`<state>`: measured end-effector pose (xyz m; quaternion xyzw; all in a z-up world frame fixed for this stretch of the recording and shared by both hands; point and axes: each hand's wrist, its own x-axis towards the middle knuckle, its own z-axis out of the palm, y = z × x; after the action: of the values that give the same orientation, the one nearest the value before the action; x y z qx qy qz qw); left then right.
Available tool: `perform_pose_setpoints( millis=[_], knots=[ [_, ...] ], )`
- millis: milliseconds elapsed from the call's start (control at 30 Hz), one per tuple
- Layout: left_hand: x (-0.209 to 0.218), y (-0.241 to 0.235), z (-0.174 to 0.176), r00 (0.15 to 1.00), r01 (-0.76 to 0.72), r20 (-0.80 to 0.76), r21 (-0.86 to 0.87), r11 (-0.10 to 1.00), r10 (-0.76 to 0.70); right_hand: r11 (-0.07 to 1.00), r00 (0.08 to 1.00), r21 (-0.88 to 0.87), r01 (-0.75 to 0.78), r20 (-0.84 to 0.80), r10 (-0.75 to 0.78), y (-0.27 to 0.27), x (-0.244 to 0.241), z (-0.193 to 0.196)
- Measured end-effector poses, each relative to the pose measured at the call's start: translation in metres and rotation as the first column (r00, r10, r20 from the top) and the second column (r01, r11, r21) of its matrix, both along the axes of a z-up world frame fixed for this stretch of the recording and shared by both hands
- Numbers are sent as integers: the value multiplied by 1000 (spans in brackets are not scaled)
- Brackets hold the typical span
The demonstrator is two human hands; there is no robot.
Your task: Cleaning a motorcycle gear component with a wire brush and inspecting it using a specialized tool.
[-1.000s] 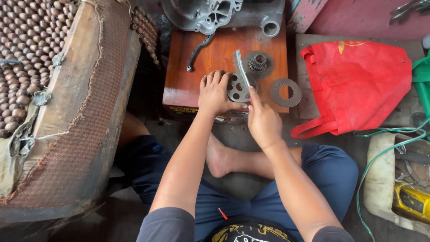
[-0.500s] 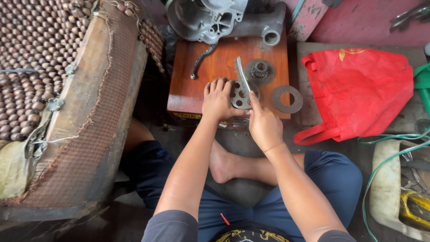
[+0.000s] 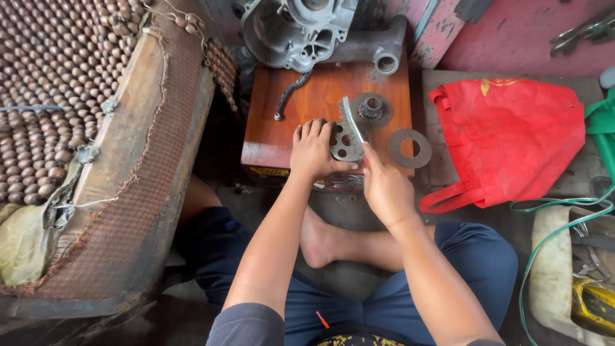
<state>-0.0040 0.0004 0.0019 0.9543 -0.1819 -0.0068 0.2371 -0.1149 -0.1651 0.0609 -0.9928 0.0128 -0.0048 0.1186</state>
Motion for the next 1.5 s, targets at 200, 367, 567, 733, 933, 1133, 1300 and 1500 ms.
perform_pose_setpoints(
  millis=[200, 367, 567, 733, 933, 1133, 1300, 1500],
  knots=[
    [3, -3, -7, 999, -39, 25, 52, 998, 38, 998, 999, 61, 2, 38, -5, 4, 8, -5],
    [2, -2, -5, 1000, -24, -14, 29, 999, 25, 999, 994, 27, -35, -100, 37, -17, -37, 25],
    [1, -1, 1, 1000, 2, -21, 19, 1000, -1, 1000, 997, 16, -5, -79, 7, -6, -11, 25],
    [1, 2, 0, 1000, 7, -19, 59, 998, -5, 987, 999, 157, 22, 36, -28, 13, 14, 4],
    [4, -2, -8, 999, -39, -18, 2, 999, 39, 999, 995, 40, 8, -96, -4, 2, -15, 24],
    [8, 2, -20, 1000, -24, 2, 11, 1000, 24, 995, 999, 95, 4, -43, 0, 12, 27, -6],
    [4, 1, -17, 999, -36, 8, 22, 999, 36, 993, 1000, 114, -17, -15, 19, 10, 34, -7],
    [2, 1, -18, 996, -63, 64, -54, 997, 66, 999, 987, 39, -32, -154, 38, 6, 4, 12]
  ],
)
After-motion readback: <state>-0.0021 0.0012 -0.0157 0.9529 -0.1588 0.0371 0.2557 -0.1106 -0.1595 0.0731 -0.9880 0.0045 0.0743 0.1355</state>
